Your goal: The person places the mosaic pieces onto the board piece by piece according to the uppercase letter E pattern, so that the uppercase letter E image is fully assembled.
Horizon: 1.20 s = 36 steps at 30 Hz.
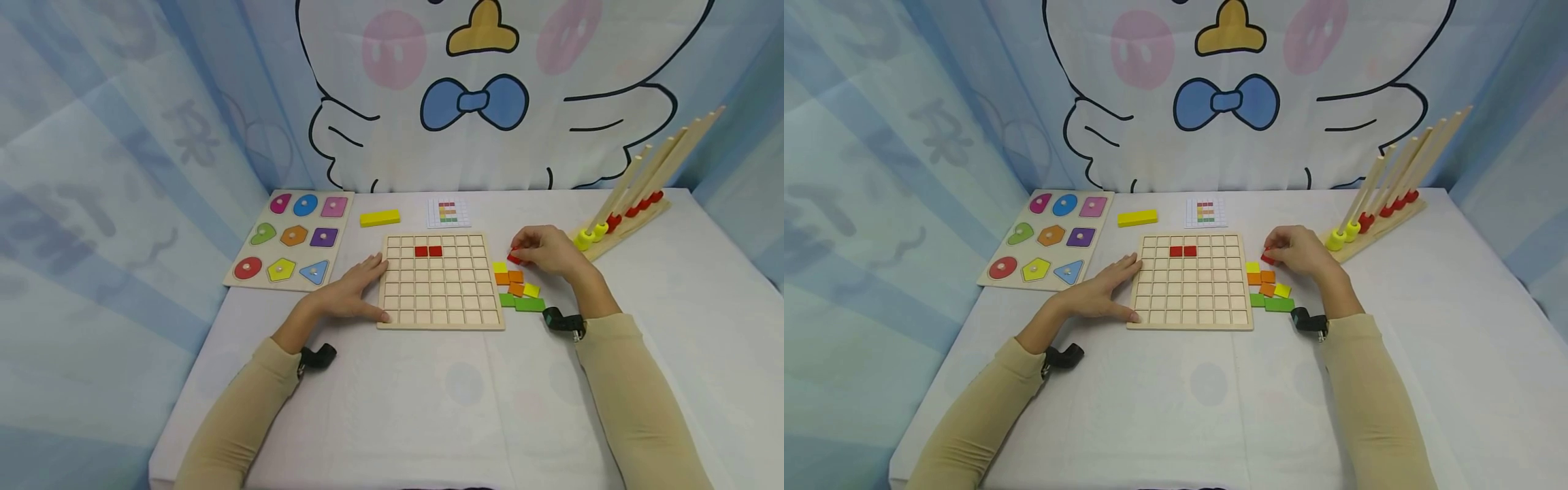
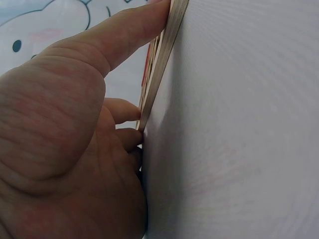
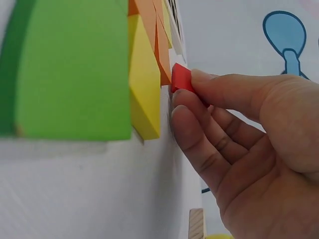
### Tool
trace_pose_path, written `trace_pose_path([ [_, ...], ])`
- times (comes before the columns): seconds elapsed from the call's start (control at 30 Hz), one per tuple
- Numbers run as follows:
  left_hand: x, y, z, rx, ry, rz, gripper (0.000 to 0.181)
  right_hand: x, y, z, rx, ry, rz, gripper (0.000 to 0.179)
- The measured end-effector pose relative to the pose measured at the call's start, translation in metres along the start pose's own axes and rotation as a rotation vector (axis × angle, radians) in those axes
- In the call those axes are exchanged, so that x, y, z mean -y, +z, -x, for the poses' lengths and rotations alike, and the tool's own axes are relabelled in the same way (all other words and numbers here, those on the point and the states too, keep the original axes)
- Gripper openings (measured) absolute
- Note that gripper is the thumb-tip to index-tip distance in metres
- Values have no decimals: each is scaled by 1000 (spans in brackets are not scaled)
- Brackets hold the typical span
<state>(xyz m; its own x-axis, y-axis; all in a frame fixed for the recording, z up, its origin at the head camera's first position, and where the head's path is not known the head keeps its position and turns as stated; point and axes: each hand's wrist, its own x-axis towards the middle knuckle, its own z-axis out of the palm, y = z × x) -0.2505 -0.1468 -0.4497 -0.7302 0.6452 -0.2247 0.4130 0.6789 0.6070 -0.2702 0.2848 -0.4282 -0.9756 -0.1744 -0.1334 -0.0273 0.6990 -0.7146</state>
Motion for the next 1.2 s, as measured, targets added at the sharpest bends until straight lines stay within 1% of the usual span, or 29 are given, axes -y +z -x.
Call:
trace_pose_path([
  [0.13,0,0,0,2,-1,1,120,1,0,0,-35,-7,-15,17],
  [0.23,-1,0,0,3,-1,2,120,1,1,0,-59,-14,-43,22],
  [0.4,0,1,0,2,-2,2,120,6,4,-2,-81,-44,-144,31],
  [0.53,-1,0,0,0,-2,-1,120,13,5,-2,-88,-41,-235,33],
  [0.6,-1,0,-1,1,-1,-2,120,18,6,-1,-88,-41,-258,33],
  [0.77,0,0,-2,5,-2,-1,120,25,10,-1,-99,-64,-257,35],
  [1.0,2,0,-2,-1,-11,-9,119,35,21,-6,-180,-115,-221,37],
  [1.2,2,0,-1,2,-17,-3,120,46,31,-13,-218,-147,-230,35],
])
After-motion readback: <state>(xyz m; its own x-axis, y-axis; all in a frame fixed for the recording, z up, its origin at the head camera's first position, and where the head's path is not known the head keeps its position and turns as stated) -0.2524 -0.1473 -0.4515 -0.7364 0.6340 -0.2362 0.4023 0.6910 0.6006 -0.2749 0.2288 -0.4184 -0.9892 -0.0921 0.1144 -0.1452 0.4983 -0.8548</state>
